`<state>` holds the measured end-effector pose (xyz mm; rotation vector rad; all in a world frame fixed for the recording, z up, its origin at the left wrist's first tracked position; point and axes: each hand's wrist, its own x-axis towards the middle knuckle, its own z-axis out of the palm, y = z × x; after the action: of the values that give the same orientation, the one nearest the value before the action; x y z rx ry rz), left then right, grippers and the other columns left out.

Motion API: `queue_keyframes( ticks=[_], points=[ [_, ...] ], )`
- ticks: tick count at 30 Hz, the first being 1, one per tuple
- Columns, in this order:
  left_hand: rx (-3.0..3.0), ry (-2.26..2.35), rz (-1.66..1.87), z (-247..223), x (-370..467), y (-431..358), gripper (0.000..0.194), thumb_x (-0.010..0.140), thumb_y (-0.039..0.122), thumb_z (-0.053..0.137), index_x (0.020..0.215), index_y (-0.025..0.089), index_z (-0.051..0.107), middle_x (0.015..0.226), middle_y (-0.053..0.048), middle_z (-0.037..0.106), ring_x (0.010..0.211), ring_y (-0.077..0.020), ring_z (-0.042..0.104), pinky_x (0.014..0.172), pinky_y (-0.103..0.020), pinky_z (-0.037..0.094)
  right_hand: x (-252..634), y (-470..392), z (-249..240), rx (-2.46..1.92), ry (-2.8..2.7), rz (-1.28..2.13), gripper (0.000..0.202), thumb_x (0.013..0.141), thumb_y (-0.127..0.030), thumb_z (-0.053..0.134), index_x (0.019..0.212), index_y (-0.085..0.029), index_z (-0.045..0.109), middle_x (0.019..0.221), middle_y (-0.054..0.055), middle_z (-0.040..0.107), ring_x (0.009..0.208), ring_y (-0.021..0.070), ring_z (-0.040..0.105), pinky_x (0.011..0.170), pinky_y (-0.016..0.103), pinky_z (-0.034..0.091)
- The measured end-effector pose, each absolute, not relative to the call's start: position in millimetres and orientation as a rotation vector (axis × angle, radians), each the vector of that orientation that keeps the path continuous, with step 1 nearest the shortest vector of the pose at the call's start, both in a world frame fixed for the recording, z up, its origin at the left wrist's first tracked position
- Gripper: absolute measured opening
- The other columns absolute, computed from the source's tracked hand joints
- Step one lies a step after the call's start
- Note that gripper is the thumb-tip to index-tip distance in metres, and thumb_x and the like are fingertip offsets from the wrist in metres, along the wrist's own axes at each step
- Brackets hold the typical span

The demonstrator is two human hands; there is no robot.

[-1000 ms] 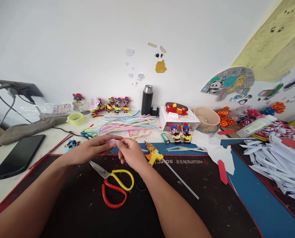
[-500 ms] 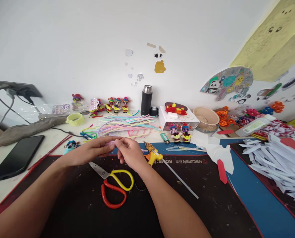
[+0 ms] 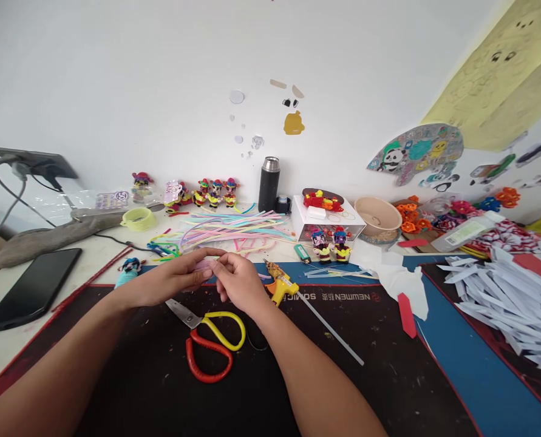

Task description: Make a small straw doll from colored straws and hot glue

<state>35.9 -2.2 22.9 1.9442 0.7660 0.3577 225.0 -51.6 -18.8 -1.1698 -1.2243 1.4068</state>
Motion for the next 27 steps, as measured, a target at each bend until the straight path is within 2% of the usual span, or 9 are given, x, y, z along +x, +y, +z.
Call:
queue_keyframes(
  ticks=[4, 7, 9, 12, 14, 21, 27],
  points=[
    [1.899, 0.749, 0.313, 23.5, 36.0, -4.4, 0.061, 0.101, 0.052, 0.055, 0.156, 0.026, 0.049, 0.121, -0.007, 0.076, 0.107, -0.0271, 0.069, 0.091, -0.035, 0.055, 224.6, -51.6, -20.0, -1.175, -1.263, 1.377, 0.038, 0.092, -0.058, 0.067, 0.090, -0.021, 0.058, 0.056, -0.007, 0.057, 0.038, 0.0092, 0.048, 0.039, 0.021, 0.035],
    [1.898, 0.743, 0.348, 22.0, 36.7, -5.4, 0.054, 0.099, 0.048, 0.061, 0.149, 0.028, 0.057, 0.121, -0.005, 0.076, 0.105, -0.0262, 0.068, 0.091, -0.034, 0.053, 224.6, -52.2, -20.1, -1.175, -1.306, 1.353, 0.035, 0.093, -0.055, 0.066, 0.094, -0.021, 0.058, 0.058, -0.007, 0.058, 0.038, 0.0094, 0.049, 0.039, 0.021, 0.038],
    [1.871, 0.773, 0.387, 20.0, 37.6, -5.0, 0.056, 0.097, 0.047, 0.064, 0.148, 0.027, 0.056, 0.113, -0.005, 0.076, 0.095, -0.0237, 0.068, 0.082, -0.032, 0.054, 224.9, -52.6, -19.5, -1.172, -1.311, 1.351, 0.032, 0.094, -0.053, 0.065, 0.095, -0.022, 0.056, 0.057, -0.008, 0.058, 0.038, 0.0094, 0.049, 0.040, 0.021, 0.038],
    [1.800, 0.837, 0.426, 15.9, 40.3, -2.9, 0.062, 0.096, 0.046, 0.064, 0.151, 0.023, 0.050, 0.083, 0.001, 0.068, 0.069, -0.0177, 0.062, 0.060, -0.026, 0.048, 226.0, -52.2, -18.6, -1.176, -1.274, 1.357, 0.029, 0.095, -0.051, 0.063, 0.094, -0.022, 0.056, 0.052, -0.010, 0.055, 0.037, 0.0095, 0.048, 0.040, 0.021, 0.035],
    [1.733, 0.848, 0.457, 12.9, 43.2, -1.1, 0.062, 0.095, 0.046, 0.065, 0.149, 0.020, 0.048, 0.070, 0.005, 0.060, 0.059, -0.0153, 0.057, 0.052, -0.024, 0.042, 226.9, -51.2, -18.4, -1.180, -1.231, 1.373, 0.029, 0.094, -0.051, 0.063, 0.094, -0.022, 0.056, 0.051, -0.010, 0.054, 0.037, 0.0095, 0.047, 0.040, 0.021, 0.034],
    [1.615, 0.844, 0.574, 5.7, 52.0, 1.7, 0.052, 0.092, 0.045, 0.069, 0.134, 0.018, 0.055, 0.062, 0.005, 0.062, 0.054, -0.0154, 0.063, 0.050, -0.024, 0.046, 227.7, -49.2, -17.3, -1.180, -1.167, 1.376, 0.033, 0.092, -0.054, 0.065, 0.094, -0.023, 0.056, 0.050, -0.010, 0.054, 0.036, 0.0095, 0.046, 0.039, 0.020, 0.031],
    [1.580, 0.818, 0.555, 6.0, 52.5, 2.0, 0.058, 0.091, 0.047, 0.071, 0.137, 0.017, 0.053, 0.060, 0.005, 0.064, 0.053, -0.0165, 0.064, 0.048, -0.024, 0.047, 227.5, -50.6, -17.7, -1.198, -1.224, 1.367, 0.035, 0.094, -0.057, 0.062, 0.094, -0.022, 0.055, 0.051, -0.009, 0.055, 0.037, 0.0098, 0.047, 0.040, 0.021, 0.034]
  ],
)
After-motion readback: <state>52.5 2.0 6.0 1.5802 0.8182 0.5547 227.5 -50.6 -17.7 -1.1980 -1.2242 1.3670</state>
